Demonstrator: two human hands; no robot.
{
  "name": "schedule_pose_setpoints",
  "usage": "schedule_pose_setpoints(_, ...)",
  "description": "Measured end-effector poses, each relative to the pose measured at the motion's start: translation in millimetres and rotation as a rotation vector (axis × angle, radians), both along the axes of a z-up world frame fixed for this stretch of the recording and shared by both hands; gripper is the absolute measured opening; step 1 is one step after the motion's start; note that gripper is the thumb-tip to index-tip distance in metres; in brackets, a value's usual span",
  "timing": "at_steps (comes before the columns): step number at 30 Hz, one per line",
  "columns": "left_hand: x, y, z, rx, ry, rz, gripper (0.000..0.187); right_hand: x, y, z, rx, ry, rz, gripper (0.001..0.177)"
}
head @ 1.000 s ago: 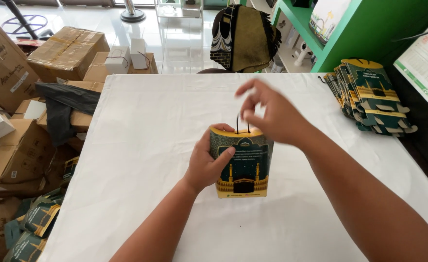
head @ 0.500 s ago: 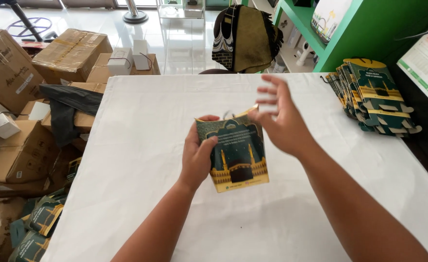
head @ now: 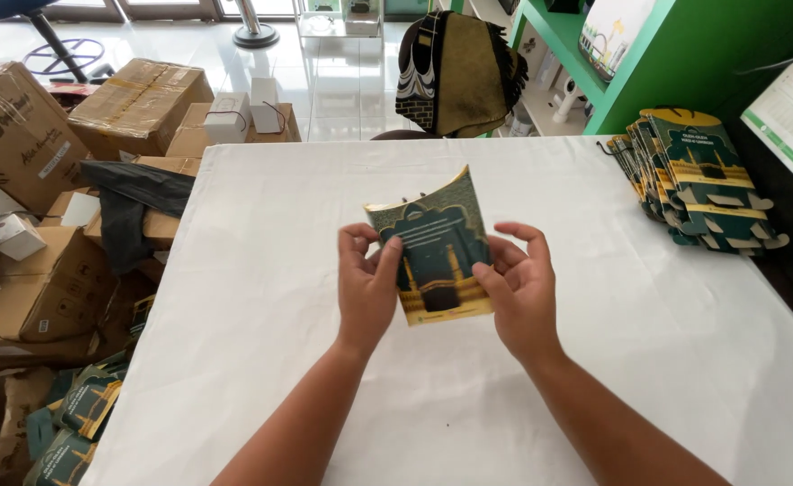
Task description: Folding flat-packed cardboard boxes into their final shape by tucking in flaps
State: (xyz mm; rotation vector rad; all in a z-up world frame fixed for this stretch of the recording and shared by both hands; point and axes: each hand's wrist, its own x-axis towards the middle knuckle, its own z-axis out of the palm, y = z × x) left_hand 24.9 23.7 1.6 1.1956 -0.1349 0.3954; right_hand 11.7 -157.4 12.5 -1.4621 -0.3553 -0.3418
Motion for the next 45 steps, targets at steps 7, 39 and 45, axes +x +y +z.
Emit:
schedule_pose_setpoints(7,0,-20,-22,-0.318,0.146,-0.3,0.039,-18,16,3,-0.487,-0.587,-0.061,0.042)
schedule_pose_setpoints(39,-16,261,-16,-0.497,0.259,0.434,0.028,-9,-4,-24,-0.847,-0.79,-0.013,0.078)
schedule_pose_setpoints(45,-108,375,-9,-0.254,0.64,0.778,0.061,-9,-3,-37,-0.855,-0.72,-0.013,0.079)
